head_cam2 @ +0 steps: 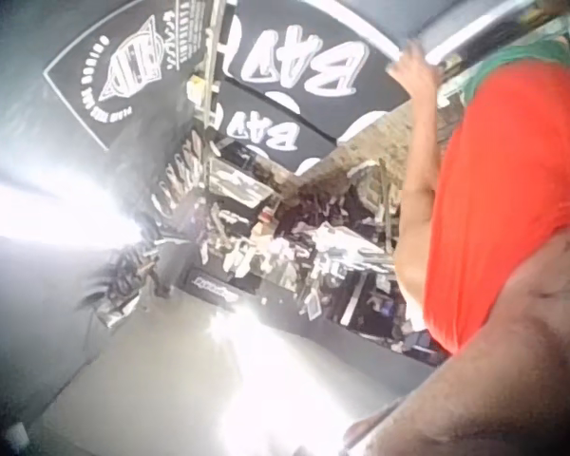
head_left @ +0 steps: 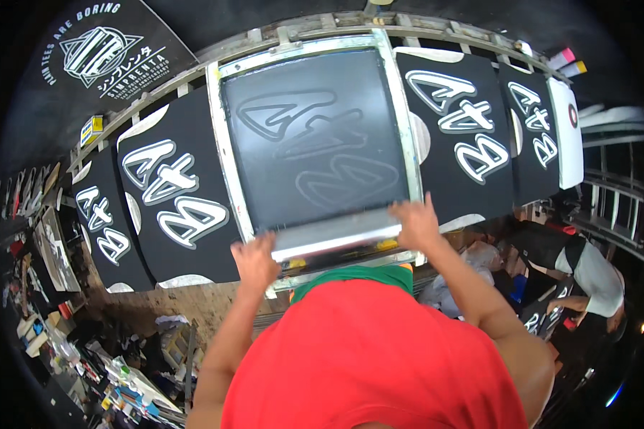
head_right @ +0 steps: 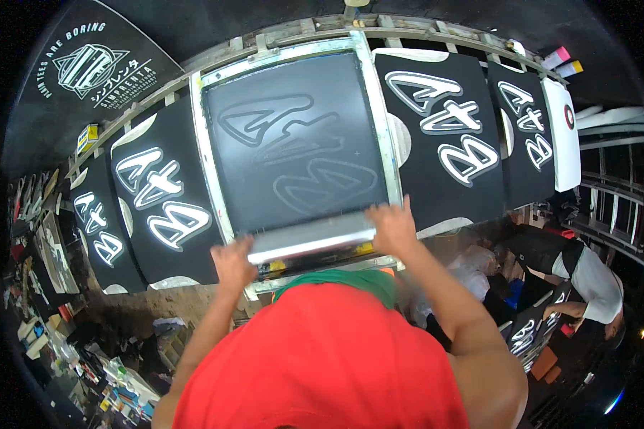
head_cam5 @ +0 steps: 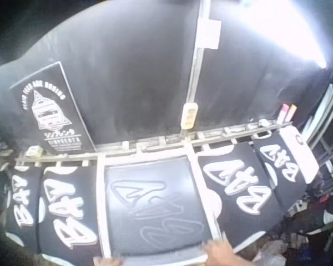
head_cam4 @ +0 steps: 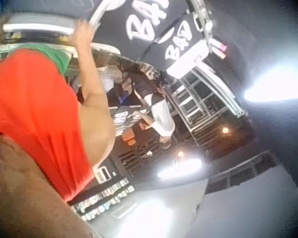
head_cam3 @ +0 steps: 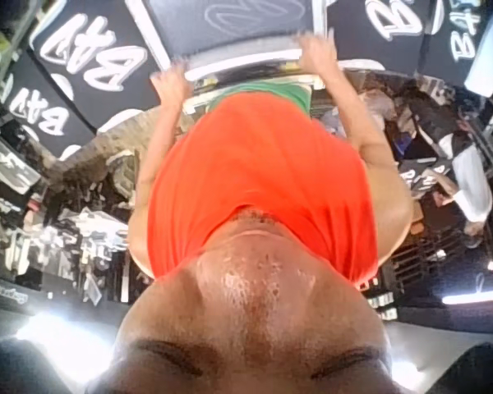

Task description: Manually applying white ink to a series of black t-shirts using a screen and a squeegee on a long printing table.

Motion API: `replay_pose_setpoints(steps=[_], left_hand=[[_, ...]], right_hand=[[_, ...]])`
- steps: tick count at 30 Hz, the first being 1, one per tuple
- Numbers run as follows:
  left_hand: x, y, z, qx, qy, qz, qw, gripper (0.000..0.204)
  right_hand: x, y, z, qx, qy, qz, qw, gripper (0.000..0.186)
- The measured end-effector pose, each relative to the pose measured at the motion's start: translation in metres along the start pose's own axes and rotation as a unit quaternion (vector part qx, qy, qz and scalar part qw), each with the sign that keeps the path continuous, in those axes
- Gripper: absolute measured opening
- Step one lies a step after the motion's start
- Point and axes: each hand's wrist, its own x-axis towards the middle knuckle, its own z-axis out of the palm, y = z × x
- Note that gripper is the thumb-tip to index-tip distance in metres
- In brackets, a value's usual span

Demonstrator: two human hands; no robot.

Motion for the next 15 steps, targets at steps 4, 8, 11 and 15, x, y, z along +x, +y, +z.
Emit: replay_pose_setpoints(steps=[4, 8, 11, 15], left_hand=[[-0.047, 0.014, 0.000, -0.048, -0.051, -0.008, 0.997, 0.048], [0.026, -0.012, -0.033, -0.037, -0.006, 0.013, 0.999, 0.044], [0.127, -0.032, -0.073, 0.015, 0.225, 0.070, 0.972, 0.037], [0.243, -0.056, -0.112, 0.038, 0.302, 0.070, 0.950, 0.025]], right_hand=[[-0.043, -0.006, 0.015, 0.055, -0.031, 0.000, 0.998, 0.045], [0.019, 0.009, -0.022, 0.028, 0.091, -0.080, 0.992, 0.036], [0.110, 0.006, -0.083, -0.010, 0.225, -0.065, 0.972, 0.028], [0.219, 0.016, -0.136, -0.021, 0.357, -0.089, 0.930, 0.022]])
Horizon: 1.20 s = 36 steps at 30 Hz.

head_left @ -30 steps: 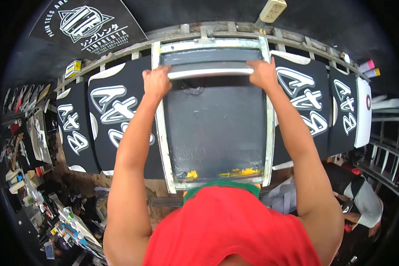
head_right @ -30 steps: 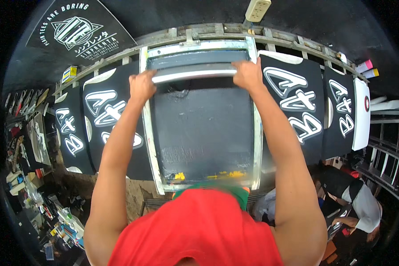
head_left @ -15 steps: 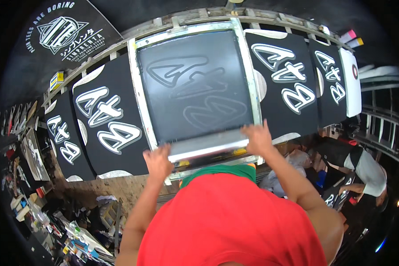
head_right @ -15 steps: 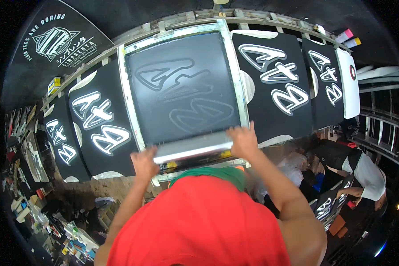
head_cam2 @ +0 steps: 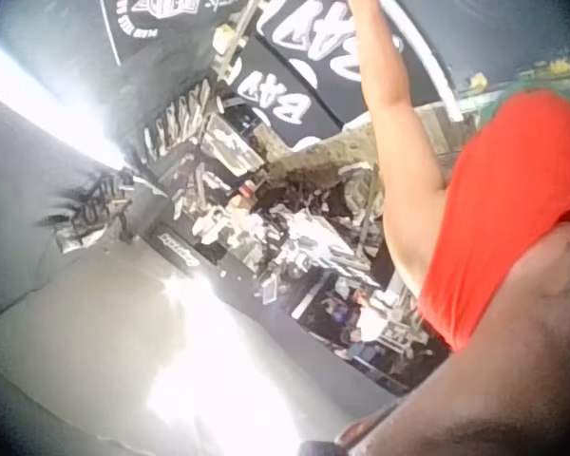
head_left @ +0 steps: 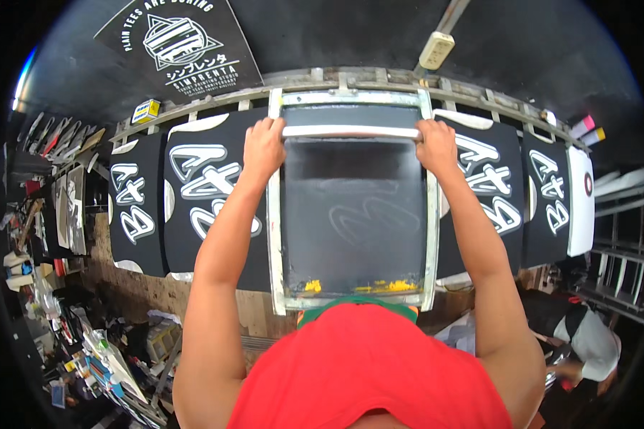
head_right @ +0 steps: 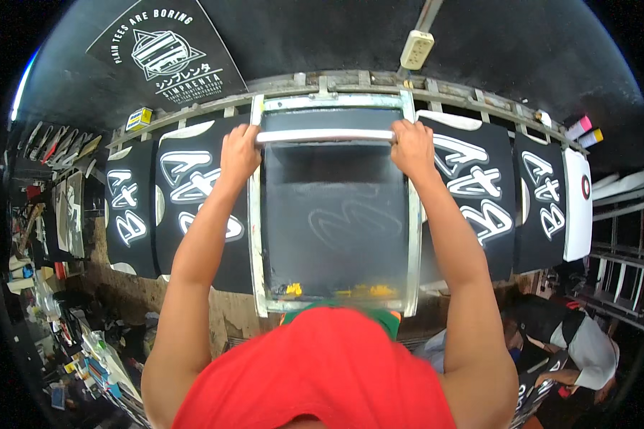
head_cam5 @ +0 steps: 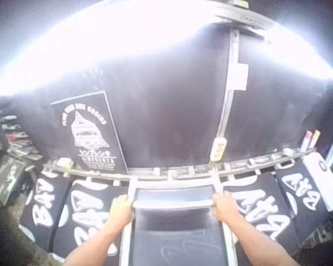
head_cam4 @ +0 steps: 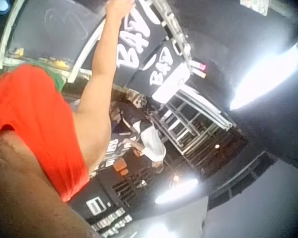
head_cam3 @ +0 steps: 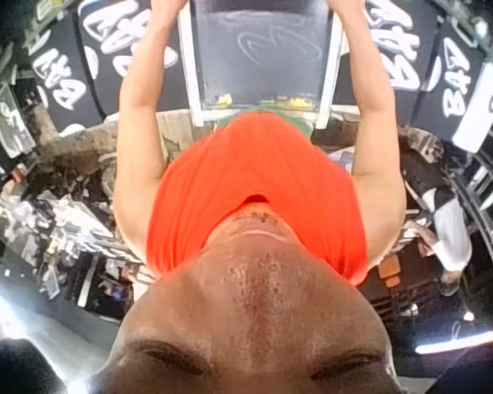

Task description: Manually applying white ink to a series of black t-shirts using a screen and a squeegee on a long printing table.

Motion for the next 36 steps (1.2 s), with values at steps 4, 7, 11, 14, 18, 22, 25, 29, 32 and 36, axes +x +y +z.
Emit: replay_pose_setpoints(steps=[4, 7, 11, 14, 18, 22, 25, 29, 32, 36], left_hand=[[0.052, -0.018, 0.050, 0.034, -0.109, -0.053, 0.992, 0.031], [0.071, -0.021, 0.072, 0.026, -0.145, -0.073, 0.986, 0.043], [0.077, -0.031, 0.062, -0.002, -0.167, -0.064, 0.984, 0.058], [0.087, -0.041, 0.056, -0.058, -0.192, -0.069, 0.977, 0.062], [0.092, -0.052, 0.051, -0.060, -0.219, -0.078, 0.971, 0.065], [0.097, -0.051, 0.047, -0.036, -0.246, -0.070, 0.966, 0.065], [0.101, -0.051, 0.045, -0.022, -0.243, -0.054, 0.968, 0.065], [0.116, -0.037, 0.045, 0.005, -0.295, -0.047, 0.954, 0.062], [0.117, -0.042, 0.054, 0.019, -0.304, -0.032, 0.952, 0.057], [0.109, -0.033, 0.059, 0.064, -0.373, -0.033, 0.925, 0.043]], right_hand=[[0.051, 0.020, 0.042, -0.023, -0.025, 0.035, 0.999, 0.023], [0.068, 0.040, 0.064, -0.059, -0.111, 0.060, 0.990, 0.032], [0.082, 0.044, 0.056, -0.022, -0.150, 0.057, 0.987, 0.042], [0.088, 0.046, 0.056, -0.006, -0.154, 0.061, 0.986, 0.045], [0.096, 0.038, 0.054, -0.001, -0.174, 0.073, 0.982, 0.047], [0.101, 0.046, 0.057, -0.015, -0.192, 0.059, 0.980, 0.047], [0.106, 0.049, 0.058, -0.005, -0.213, 0.067, 0.975, 0.044], [0.120, 0.056, 0.051, -0.022, -0.276, 0.046, 0.960, 0.040], [0.127, 0.047, 0.046, -0.035, -0.332, 0.060, 0.941, 0.040], [0.118, 0.042, 0.045, -0.078, -0.366, 0.049, 0.926, 0.039]])
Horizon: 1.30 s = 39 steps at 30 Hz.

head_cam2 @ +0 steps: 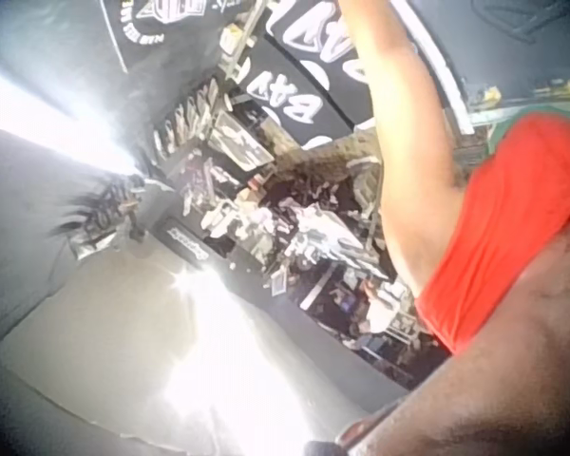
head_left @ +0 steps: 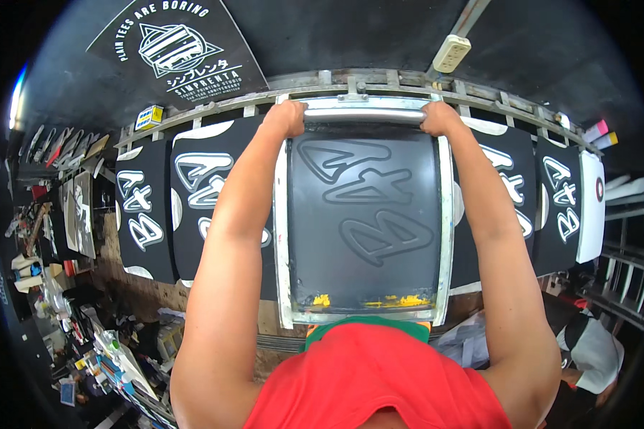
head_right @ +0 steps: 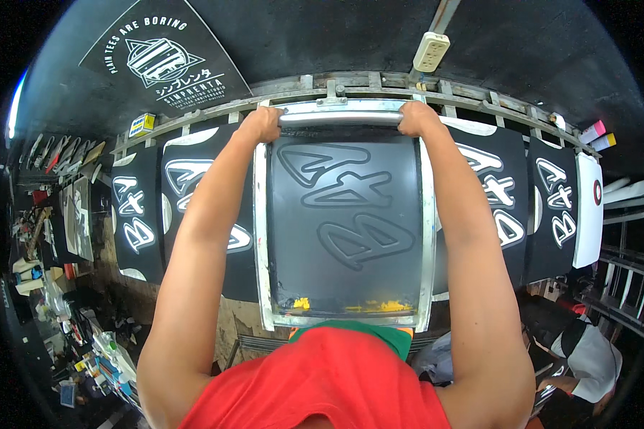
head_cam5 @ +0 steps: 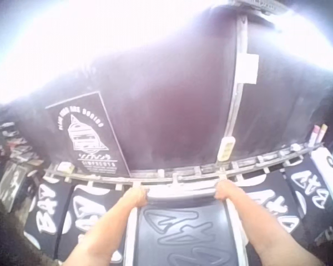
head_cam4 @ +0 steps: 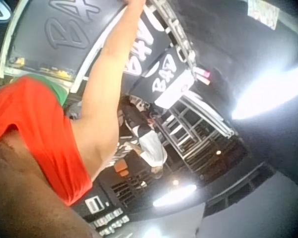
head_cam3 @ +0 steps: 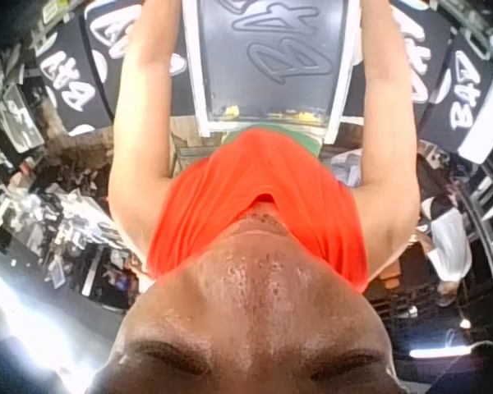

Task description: Manually applying white ink to a series of black t-shirts using a screen and a squeegee on a long printing table.

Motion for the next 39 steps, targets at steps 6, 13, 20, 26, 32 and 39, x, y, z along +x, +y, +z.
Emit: replay_pose_setpoints(steps=[6, 13, 20, 26, 32, 39], left_hand=[[-0.080, 0.015, 0.039, 0.022, 0.004, 0.020, 1.000, 0.028], [-0.282, 0.080, 0.101, -0.082, 0.069, 0.060, 0.992, 0.025], [-0.418, 0.123, 0.150, -0.155, 0.160, 0.092, 0.970, 0.043], [-0.411, 0.096, 0.108, -0.219, 0.110, 0.044, 0.968, 0.029], [-0.370, 0.076, 0.160, -0.456, 0.075, -0.148, 0.874, 0.057], [-0.378, 0.112, 0.149, -0.481, 0.121, -0.154, 0.854, 0.056]], right_hand=[[-0.082, -0.015, 0.060, 0.083, 0.055, 0.019, 0.995, 0.034], [-0.294, -0.054, 0.163, 0.126, 0.185, -0.063, 0.973, 0.036], [-0.445, -0.102, 0.182, 0.162, 0.278, -0.014, 0.947, 0.043], [-0.440, -0.051, 0.244, 0.379, 0.283, 0.292, 0.832, 0.070], [-0.398, -0.020, 0.317, 0.651, 0.052, 0.374, 0.658, 0.095], [-0.433, -0.052, 0.274, 0.467, 0.080, 0.421, 0.773, 0.108]])
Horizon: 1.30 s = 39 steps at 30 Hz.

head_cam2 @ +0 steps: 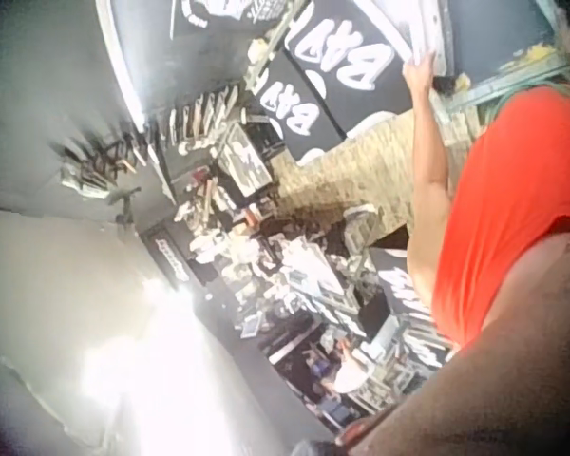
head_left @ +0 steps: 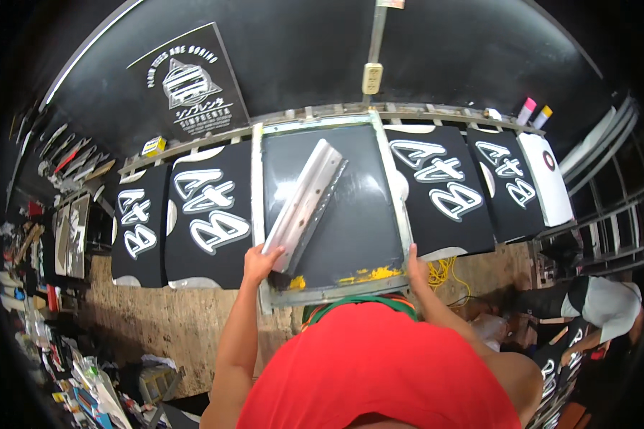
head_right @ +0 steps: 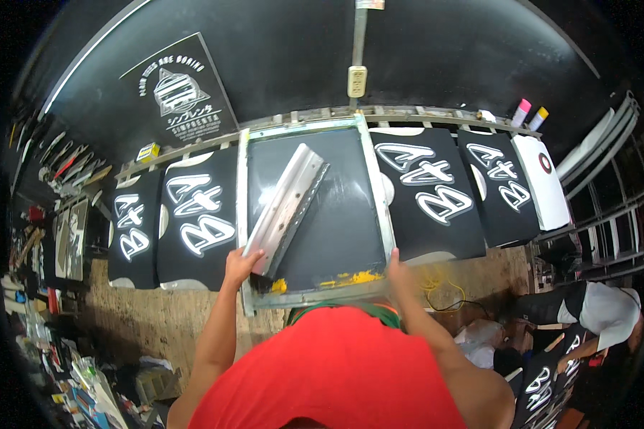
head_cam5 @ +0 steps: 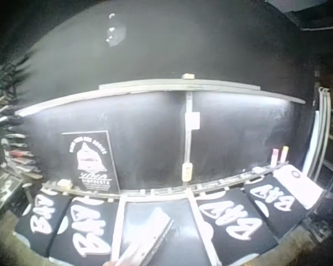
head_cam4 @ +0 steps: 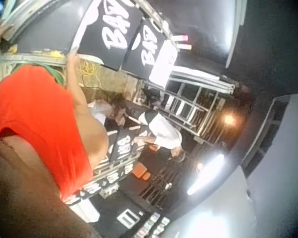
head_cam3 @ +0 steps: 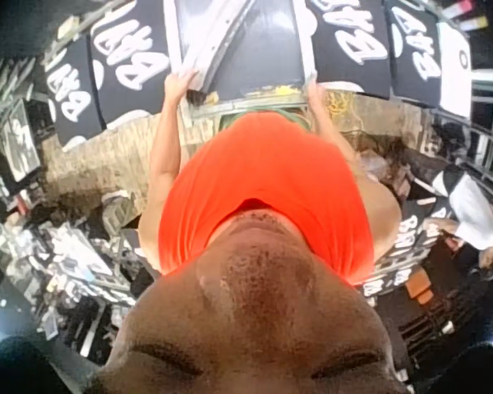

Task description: Manually applying white ink to a series of black t-shirts using a screen and a squeegee on a long printing table.

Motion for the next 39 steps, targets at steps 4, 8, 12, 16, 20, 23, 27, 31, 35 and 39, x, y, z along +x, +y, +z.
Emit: replay_pose_setpoints(steps=[4, 8, 12, 16, 20, 23, 27, 31, 35, 39], left_hand=[[-0.026, 0.026, 0.049, -0.032, -0.001, 0.007, 0.999, 0.053], [-0.024, 0.083, 0.143, -0.076, -0.062, 0.005, 0.995, 0.051], [-0.034, 0.144, 0.233, -0.102, -0.064, 0.017, 0.993, 0.051], [-0.037, 0.202, 0.296, -0.052, -0.043, 0.004, 0.998, 0.057], [-0.035, 0.238, 0.323, 0.001, -0.001, -0.011, 1.000, 0.060], [-0.033, 0.258, 0.334, 0.000, 0.017, -0.017, 1.000, 0.058], [-0.034, 0.283, 0.339, -0.029, 0.019, -0.014, 0.999, 0.057], [-0.042, 0.280, 0.342, -0.051, 0.030, -0.023, 0.998, 0.060], [-0.035, 0.279, 0.352, 0.005, 0.032, 0.000, 0.999, 0.059], [-0.036, 0.273, 0.352, 0.036, 0.062, 0.018, 0.997, 0.067]], right_hand=[[-0.009, 0.015, -0.049, 0.052, 0.032, 0.003, 0.998, 0.107], [0.043, 0.072, -0.134, 0.046, 0.093, 0.021, 0.994, 0.111], [0.110, 0.111, -0.216, 0.032, 0.095, 0.073, 0.992, 0.111], [0.189, 0.147, -0.264, -0.022, 0.062, 0.047, 0.997, 0.103], [0.220, 0.135, -0.301, 0.045, -0.003, 0.009, 0.999, 0.097], [0.246, 0.144, -0.314, 0.053, -0.030, -0.006, 0.998, 0.089], [0.265, 0.155, -0.313, 0.041, 0.117, -0.059, 0.991, 0.078], [0.271, 0.155, -0.315, 0.117, 0.081, -0.098, 0.985, 0.063], [0.284, 0.172, -0.316, 0.112, 0.091, -0.119, 0.982, 0.061], [0.291, 0.172, -0.314, 0.038, 0.111, -0.138, 0.983, 0.061]])
